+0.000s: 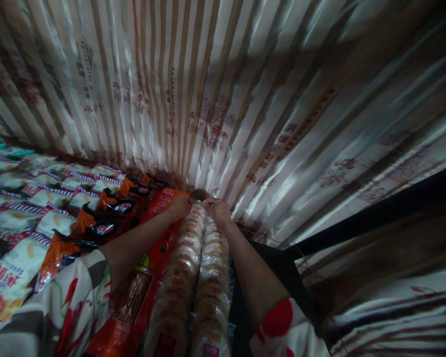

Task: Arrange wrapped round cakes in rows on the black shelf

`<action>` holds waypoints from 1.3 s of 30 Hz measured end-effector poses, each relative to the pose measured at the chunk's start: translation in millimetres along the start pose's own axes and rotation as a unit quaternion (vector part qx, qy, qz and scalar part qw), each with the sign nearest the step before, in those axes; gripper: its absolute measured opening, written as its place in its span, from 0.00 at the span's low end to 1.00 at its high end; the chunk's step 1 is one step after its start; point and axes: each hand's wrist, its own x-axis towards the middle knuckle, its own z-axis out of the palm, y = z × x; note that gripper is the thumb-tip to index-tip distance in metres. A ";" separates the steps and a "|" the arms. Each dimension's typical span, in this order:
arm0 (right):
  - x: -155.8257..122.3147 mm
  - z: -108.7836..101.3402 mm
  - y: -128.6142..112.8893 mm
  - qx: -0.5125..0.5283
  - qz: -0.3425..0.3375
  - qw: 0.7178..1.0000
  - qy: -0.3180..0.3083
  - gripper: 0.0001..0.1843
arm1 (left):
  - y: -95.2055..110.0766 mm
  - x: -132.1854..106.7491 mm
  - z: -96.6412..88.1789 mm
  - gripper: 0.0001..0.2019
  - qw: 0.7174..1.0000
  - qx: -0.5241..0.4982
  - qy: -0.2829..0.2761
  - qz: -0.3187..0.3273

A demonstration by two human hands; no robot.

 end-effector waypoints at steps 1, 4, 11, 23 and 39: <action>0.4 0.3 -0.5 -0.002 0.004 1.000 0.002 0.10 | 0.4 -0.8 -0.4 0.12 1.000 -0.007 -0.002 0.003; 0.7 -0.4 -3.0 -0.021 -0.006 1.000 -0.005 0.11 | -0.4 -1.6 -0.2 0.11 1.000 -0.027 -0.005 0.004; -0.4 -1.6 -7.3 -0.053 -0.011 0.998 -0.019 0.11 | -4.7 -0.1 4.7 0.10 0.998 -0.068 0.000 0.004; -6.7 5.2 10.0 0.029 -0.122 0.991 0.057 0.09 | -3.7 -7.1 7.4 0.10 0.996 -0.085 0.018 -0.005; -18.4 0.9 8.5 -0.008 -0.121 0.991 0.056 0.05 | -13.7 7.0 23.3 0.10 0.987 -0.147 0.052 -0.027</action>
